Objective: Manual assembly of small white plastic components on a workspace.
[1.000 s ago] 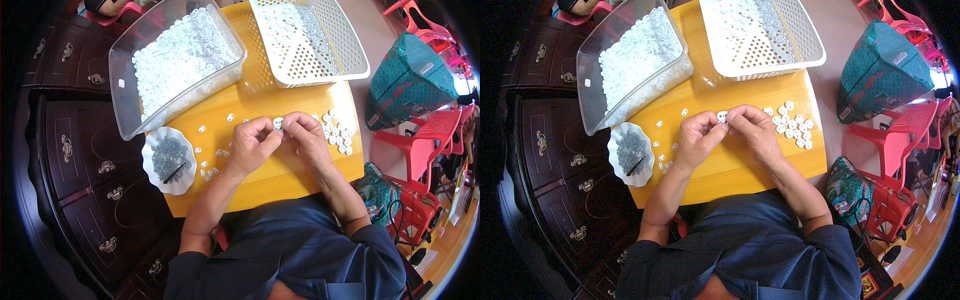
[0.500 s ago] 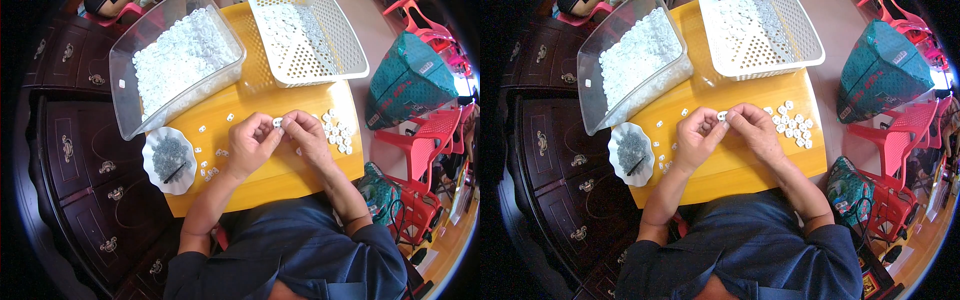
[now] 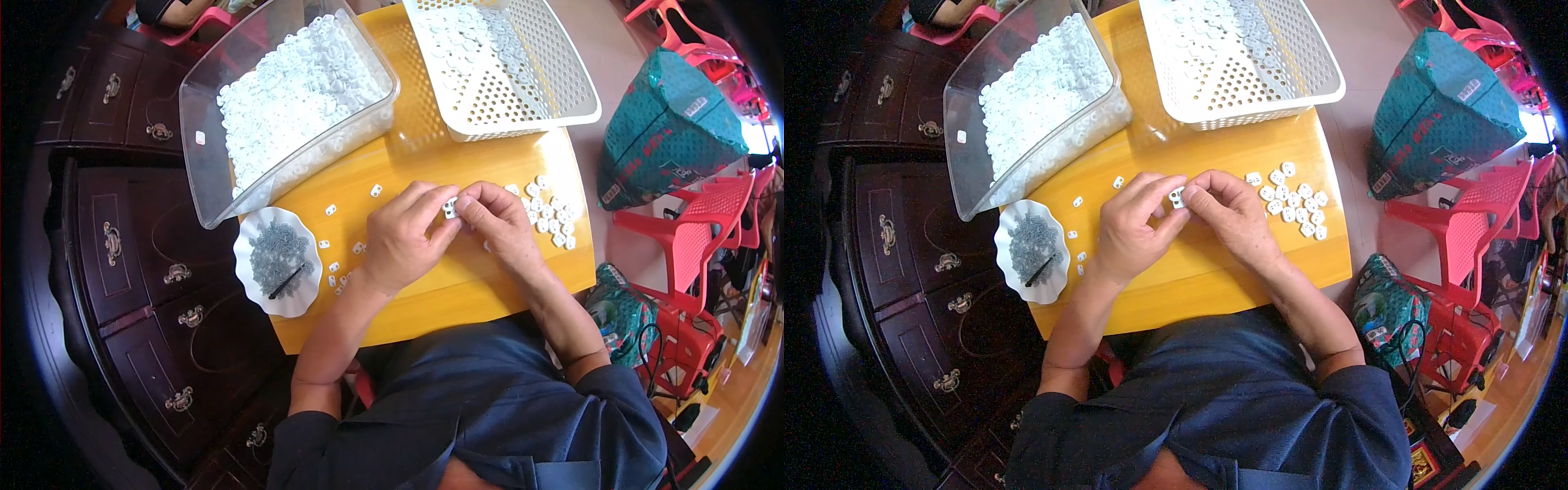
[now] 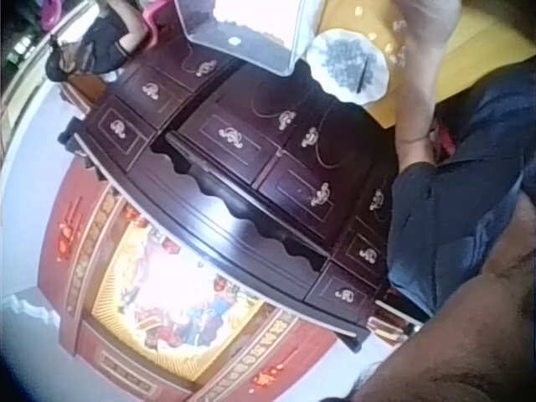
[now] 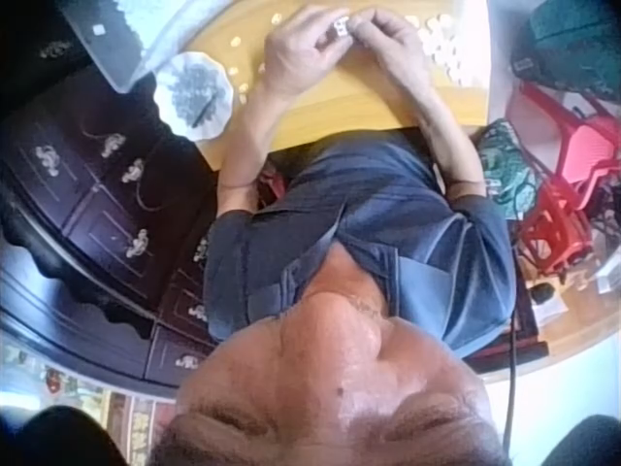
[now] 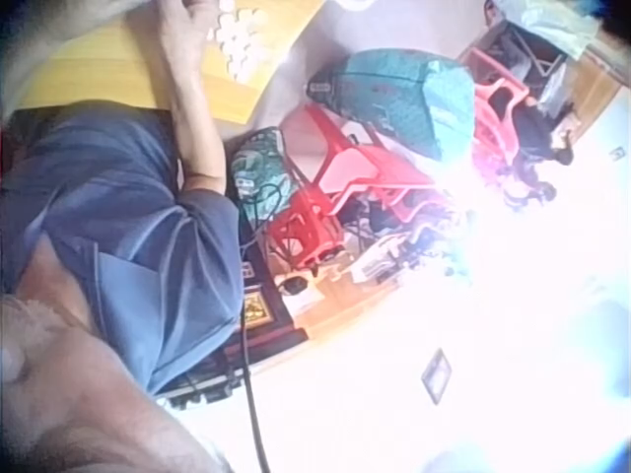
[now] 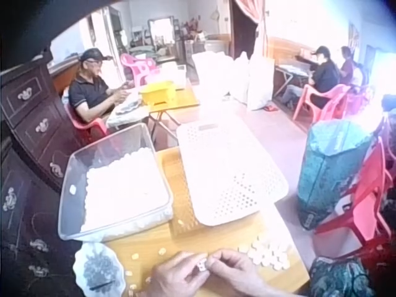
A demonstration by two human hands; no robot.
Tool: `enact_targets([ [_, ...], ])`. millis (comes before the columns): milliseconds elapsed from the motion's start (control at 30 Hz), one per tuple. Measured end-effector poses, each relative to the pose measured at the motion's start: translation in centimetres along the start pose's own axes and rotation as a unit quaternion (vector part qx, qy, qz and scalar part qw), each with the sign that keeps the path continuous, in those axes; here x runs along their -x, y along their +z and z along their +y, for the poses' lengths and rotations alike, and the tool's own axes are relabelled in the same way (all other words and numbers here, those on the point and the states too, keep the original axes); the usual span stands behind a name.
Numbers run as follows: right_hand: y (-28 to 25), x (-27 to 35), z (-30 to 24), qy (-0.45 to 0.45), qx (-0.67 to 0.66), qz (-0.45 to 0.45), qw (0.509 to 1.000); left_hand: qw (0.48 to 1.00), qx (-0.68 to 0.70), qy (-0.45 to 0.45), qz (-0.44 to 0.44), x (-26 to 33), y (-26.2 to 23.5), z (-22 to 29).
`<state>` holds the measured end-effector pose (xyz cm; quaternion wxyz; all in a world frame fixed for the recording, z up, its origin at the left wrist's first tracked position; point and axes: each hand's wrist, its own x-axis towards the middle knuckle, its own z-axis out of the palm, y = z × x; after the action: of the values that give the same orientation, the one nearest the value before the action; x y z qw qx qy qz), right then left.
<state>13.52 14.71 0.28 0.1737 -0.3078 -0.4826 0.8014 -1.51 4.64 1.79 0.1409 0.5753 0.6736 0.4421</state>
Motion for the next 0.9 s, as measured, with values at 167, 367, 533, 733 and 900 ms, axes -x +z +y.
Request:
enact_targets([
  [167, -0.1, 0.06, 0.01, 0.002, 0.006, 0.001, 1.0, 1.0, -0.014, 0.011, 0.0, 0.22, 0.27, -0.26],
  [367, -0.28, 0.05, 0.07, 0.01, -0.001, 0.002, 1.0, 1.0, -0.013, 0.004, -0.003, 0.33, 0.4, -0.35],
  [533, -0.49, 0.07, 0.28, 0.018, -0.001, 0.001, 1.0, 1.0, -0.023, 0.018, -0.003, 0.3, 0.46, -0.49],
  [733, -0.65, 0.15, 0.49, 0.018, -0.015, 0.007, 1.0, 0.997, -0.049, 0.061, 0.013, 0.01, 0.65, -0.48],
  [900, -0.67, 0.5, 0.41, 0.009, -0.019, 0.008, 1.0, 0.997, -0.049, 0.055, -0.009, -0.02, 0.4, -0.08],
])
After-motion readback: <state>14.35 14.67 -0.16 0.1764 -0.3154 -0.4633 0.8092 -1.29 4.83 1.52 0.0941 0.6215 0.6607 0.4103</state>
